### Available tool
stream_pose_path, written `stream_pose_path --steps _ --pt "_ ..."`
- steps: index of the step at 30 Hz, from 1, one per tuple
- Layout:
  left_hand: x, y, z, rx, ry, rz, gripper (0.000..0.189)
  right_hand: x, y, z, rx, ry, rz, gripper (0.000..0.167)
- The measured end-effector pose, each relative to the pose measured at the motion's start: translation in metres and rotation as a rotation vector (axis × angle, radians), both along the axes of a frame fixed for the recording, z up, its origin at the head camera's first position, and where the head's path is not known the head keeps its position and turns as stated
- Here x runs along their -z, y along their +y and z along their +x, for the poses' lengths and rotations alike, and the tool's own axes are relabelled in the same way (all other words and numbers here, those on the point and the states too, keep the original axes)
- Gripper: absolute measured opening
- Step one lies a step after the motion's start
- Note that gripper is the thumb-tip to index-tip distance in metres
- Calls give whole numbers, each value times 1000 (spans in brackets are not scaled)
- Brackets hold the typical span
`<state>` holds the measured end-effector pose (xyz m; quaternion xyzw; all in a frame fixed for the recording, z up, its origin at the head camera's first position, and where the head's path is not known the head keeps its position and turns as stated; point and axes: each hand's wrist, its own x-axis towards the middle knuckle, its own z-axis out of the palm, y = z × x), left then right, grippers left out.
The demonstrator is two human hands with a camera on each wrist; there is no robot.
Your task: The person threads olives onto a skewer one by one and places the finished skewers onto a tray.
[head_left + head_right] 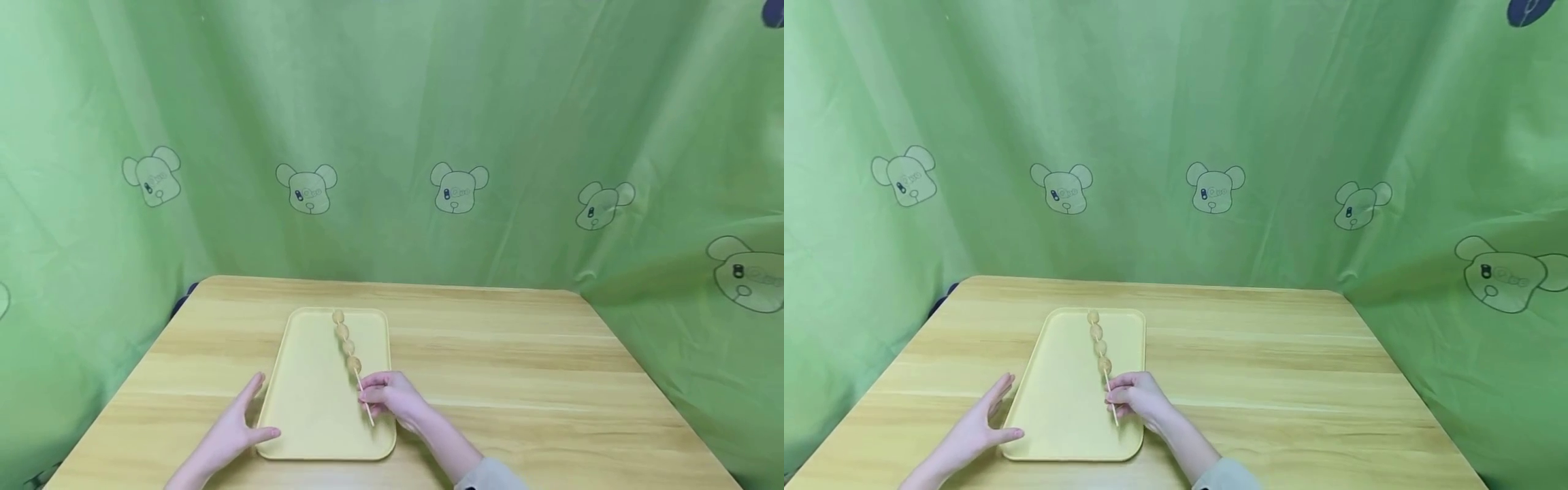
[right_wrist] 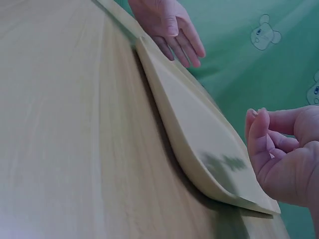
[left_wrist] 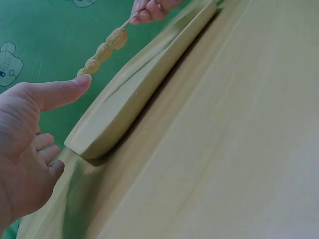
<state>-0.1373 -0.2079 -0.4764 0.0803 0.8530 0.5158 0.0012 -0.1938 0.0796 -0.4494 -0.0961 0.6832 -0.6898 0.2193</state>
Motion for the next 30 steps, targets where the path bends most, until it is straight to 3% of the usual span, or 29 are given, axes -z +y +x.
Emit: stream_pose_path --steps 4,12,19,26,30 --pt "2 -1 5 8 -30 1 108 5 -13 -2 48 3 14 27" --pt "3 -2 7 88 -89 57 109 11 -30 -2 105 -22 39 21" --pt "3 -10 7 205 -46 63 108 16 -37 -1 105 -46 48 18" --pt "2 -12 8 225 -89 69 107 22 -45 4 148 -62 26 18" --pt "1 -12 8 248 -111 95 106 21 -49 6 172 -49 77 17"
